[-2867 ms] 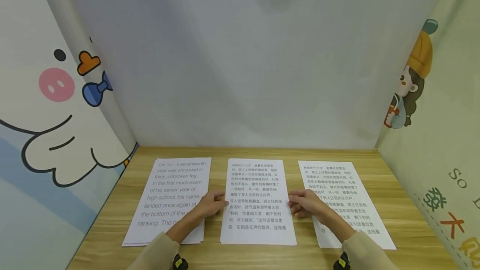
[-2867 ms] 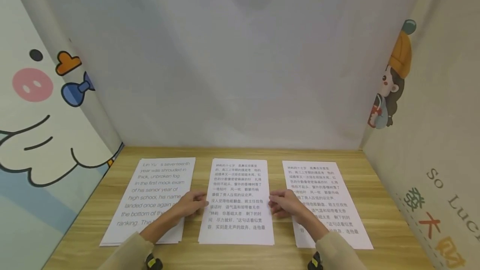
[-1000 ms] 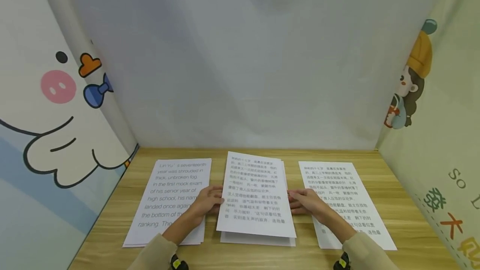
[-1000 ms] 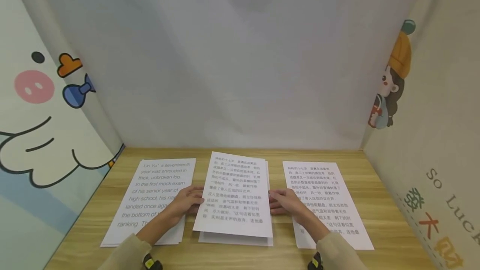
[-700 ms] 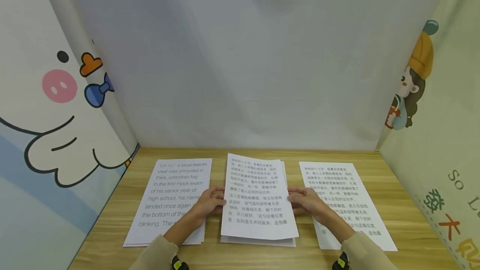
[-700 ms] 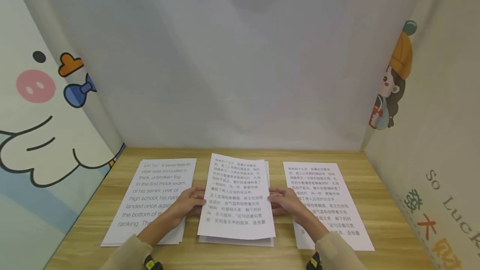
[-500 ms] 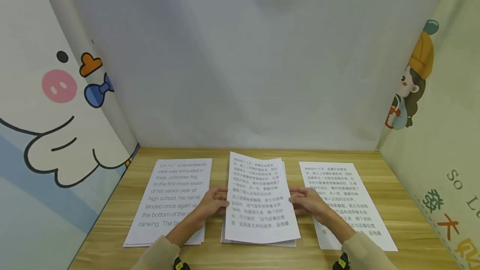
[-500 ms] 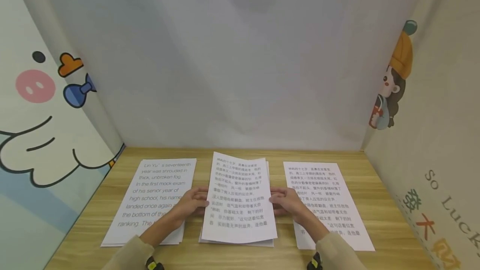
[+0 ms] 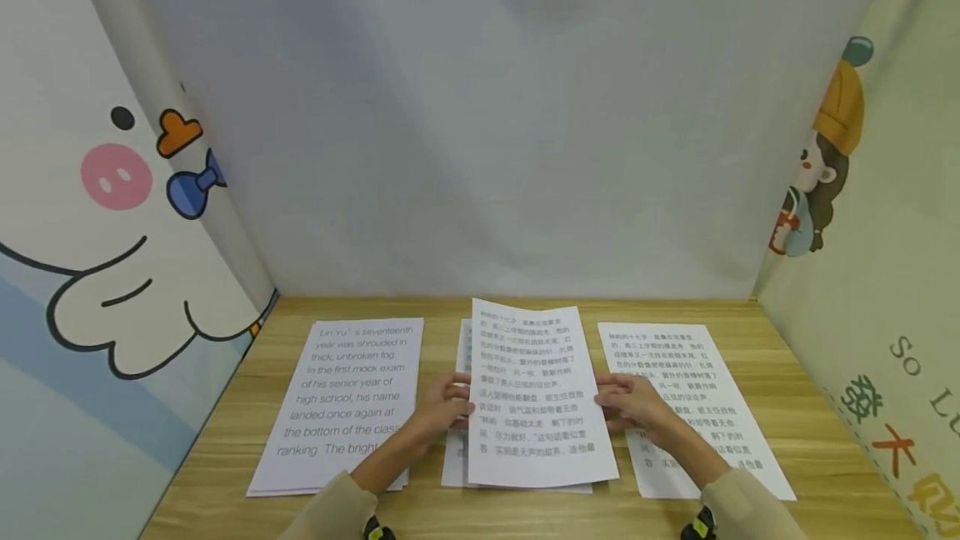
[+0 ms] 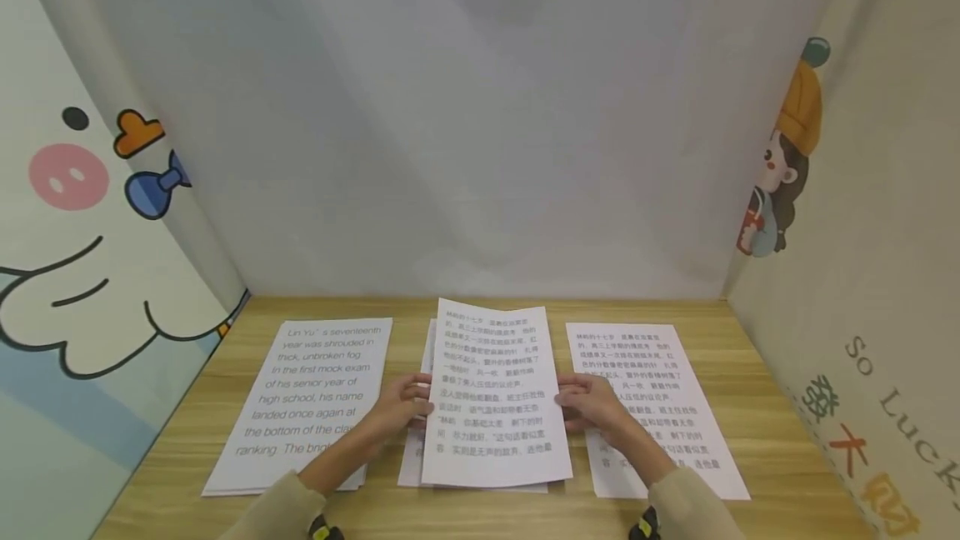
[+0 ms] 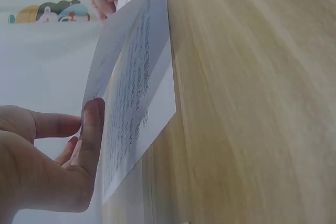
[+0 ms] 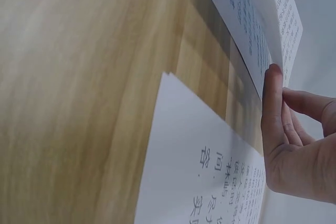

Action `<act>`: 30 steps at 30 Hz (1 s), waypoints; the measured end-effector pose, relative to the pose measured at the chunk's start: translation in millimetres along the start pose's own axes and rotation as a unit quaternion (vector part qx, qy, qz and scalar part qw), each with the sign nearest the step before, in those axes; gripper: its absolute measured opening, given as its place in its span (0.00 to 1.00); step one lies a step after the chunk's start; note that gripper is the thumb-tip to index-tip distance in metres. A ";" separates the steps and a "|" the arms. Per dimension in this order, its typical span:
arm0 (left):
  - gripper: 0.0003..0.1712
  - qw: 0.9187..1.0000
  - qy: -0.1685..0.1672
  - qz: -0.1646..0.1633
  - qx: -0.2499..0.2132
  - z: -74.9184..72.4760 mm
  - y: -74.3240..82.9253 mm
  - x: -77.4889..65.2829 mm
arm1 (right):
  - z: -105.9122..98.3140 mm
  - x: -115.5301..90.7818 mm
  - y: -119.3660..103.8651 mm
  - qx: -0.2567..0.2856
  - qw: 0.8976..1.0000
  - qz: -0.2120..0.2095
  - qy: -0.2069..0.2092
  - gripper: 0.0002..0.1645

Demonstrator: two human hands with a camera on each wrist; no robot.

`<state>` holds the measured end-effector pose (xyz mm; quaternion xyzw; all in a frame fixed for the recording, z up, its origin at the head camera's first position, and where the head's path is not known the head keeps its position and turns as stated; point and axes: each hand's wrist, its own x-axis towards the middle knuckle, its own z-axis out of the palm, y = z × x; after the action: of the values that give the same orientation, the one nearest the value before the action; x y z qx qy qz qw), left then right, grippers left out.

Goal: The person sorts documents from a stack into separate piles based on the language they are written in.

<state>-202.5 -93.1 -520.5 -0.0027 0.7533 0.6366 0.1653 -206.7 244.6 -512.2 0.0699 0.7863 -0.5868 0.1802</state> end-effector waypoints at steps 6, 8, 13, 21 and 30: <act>0.28 1.000 0.002 0.012 0.001 11.5 1.9 4.8 | -14.0 -6.6 2.8 -0.009 1.000 -0.010 0.001 0.34; 0.27 1.000 0.005 0.014 0.001 14.5 3.7 5.8 | -18.6 -9.3 2.2 -0.012 1.000 -0.016 0.000 0.34; 0.28 1.000 0.016 0.007 -0.001 22.7 11.2 8.7 | -29.5 -16.2 -0.9 -0.009 1.000 -0.014 0.010 0.34; 0.26 1.000 0.010 0.010 -0.005 48.3 18.6 14.1 | -50.8 -25.2 4.9 -0.016 0.999 0.000 0.038 0.36; 0.25 1.000 0.006 -0.007 -0.006 79.5 18.7 20.0 | -74.2 -29.6 20.4 -0.006 0.999 0.007 0.046 0.38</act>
<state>-205.9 -9.1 -518.3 -0.0132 0.7503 0.6399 0.1653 -187.7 324.1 -501.4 0.1013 0.7968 -0.5768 0.1487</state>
